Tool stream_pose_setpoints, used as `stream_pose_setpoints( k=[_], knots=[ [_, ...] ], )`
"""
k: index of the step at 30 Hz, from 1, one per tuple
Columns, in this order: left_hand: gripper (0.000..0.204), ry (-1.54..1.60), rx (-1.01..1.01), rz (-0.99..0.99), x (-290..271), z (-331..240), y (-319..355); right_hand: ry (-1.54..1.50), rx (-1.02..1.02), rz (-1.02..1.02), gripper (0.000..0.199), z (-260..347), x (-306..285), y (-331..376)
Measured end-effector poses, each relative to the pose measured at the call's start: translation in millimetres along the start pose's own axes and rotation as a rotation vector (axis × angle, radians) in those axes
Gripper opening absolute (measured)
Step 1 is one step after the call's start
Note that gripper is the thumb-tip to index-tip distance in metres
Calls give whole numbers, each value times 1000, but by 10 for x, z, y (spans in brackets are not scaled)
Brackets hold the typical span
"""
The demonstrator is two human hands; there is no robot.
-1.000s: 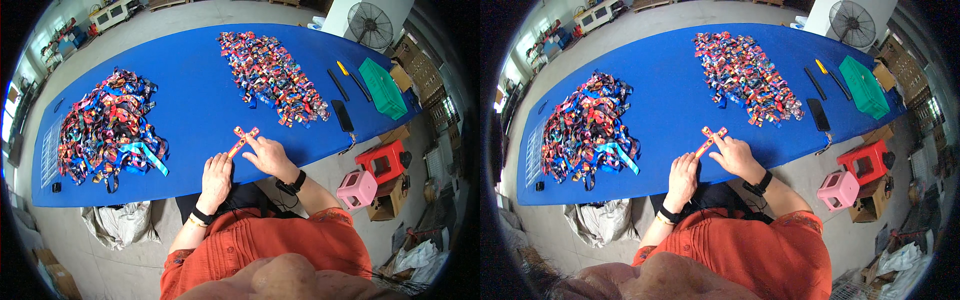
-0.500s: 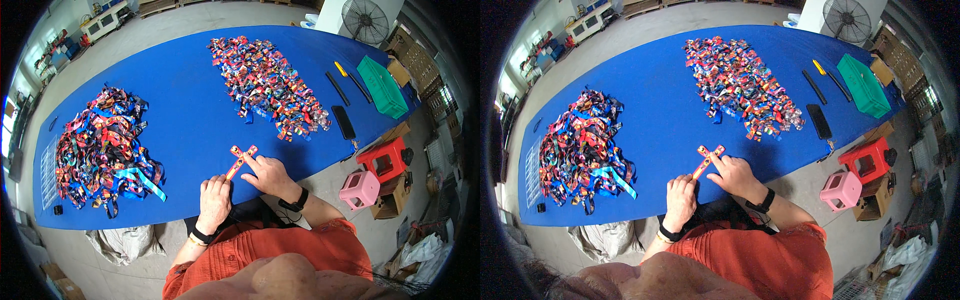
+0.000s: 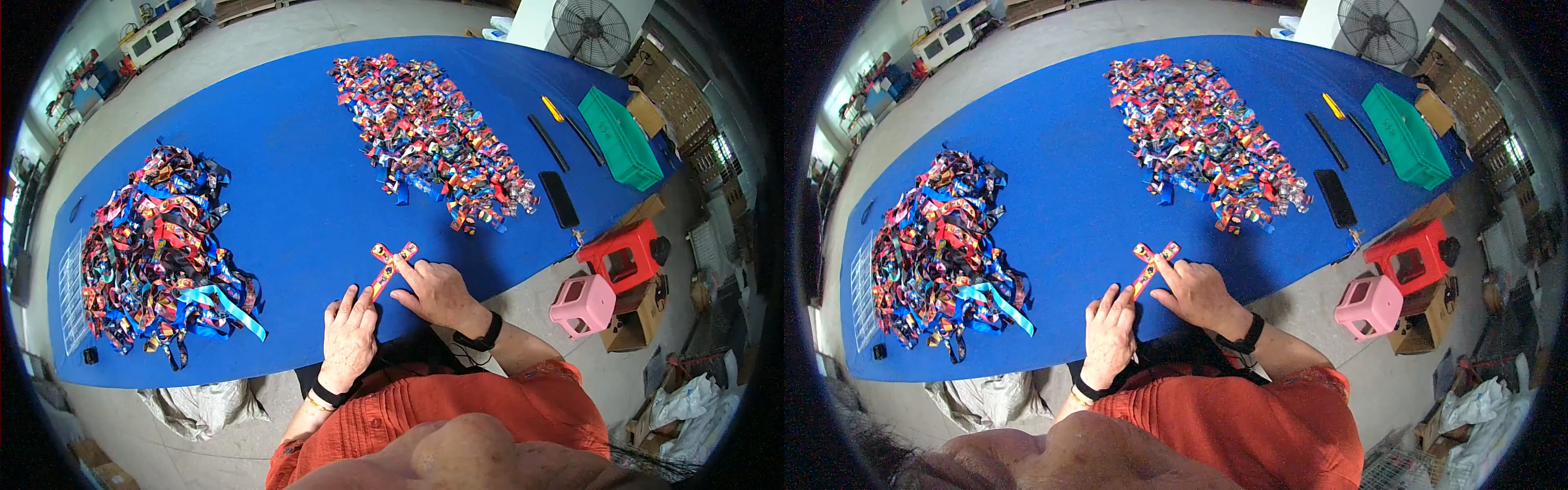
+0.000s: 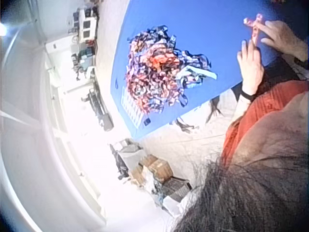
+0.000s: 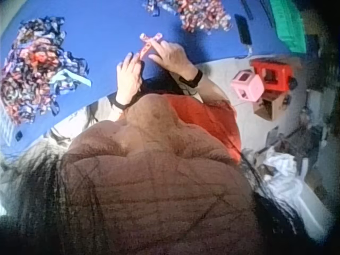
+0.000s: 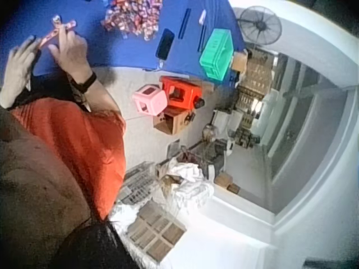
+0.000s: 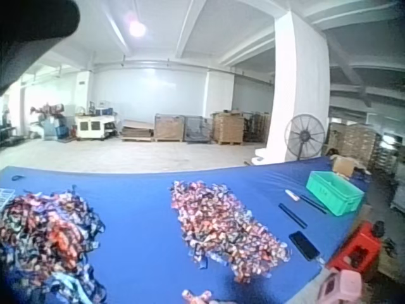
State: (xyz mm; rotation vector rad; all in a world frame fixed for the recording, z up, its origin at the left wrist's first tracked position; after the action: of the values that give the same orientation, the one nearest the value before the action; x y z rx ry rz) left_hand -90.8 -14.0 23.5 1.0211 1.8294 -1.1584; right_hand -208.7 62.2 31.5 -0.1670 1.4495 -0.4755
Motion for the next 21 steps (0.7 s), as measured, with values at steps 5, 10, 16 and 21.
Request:
stream_pose_setpoints(
  k=[5, 10, 16, 21],
  knots=[
    [28, 4, -9, 19, 28, 17, 12, 21, -2, -22, 61, 20, -39, -7],
    [29, 19, -17, -3, 13, 9, 0, 37, -1, -30, 60, 20, -29, -7],
    [29, 11, -24, -10, -3, 18, 13, 30, -2, -66, 56, 20, -25, -6],
    [29, 22, -25, -25, -1, 17, 12, 39, 6, -84, 54, 17, -38, -9]
  ],
)
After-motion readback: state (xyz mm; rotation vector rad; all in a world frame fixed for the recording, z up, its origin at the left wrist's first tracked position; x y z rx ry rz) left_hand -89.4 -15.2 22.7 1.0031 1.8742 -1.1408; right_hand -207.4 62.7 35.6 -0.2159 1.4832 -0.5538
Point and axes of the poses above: each hand's wrist, its own y-axis away from the middle knuckle, its own x-axis out of the palm, z = x × y, the point moved 9 cm from there along -y, towards the middle knuckle, and after that the axes turned 8 degrees about -x, right-handed, at the moved point
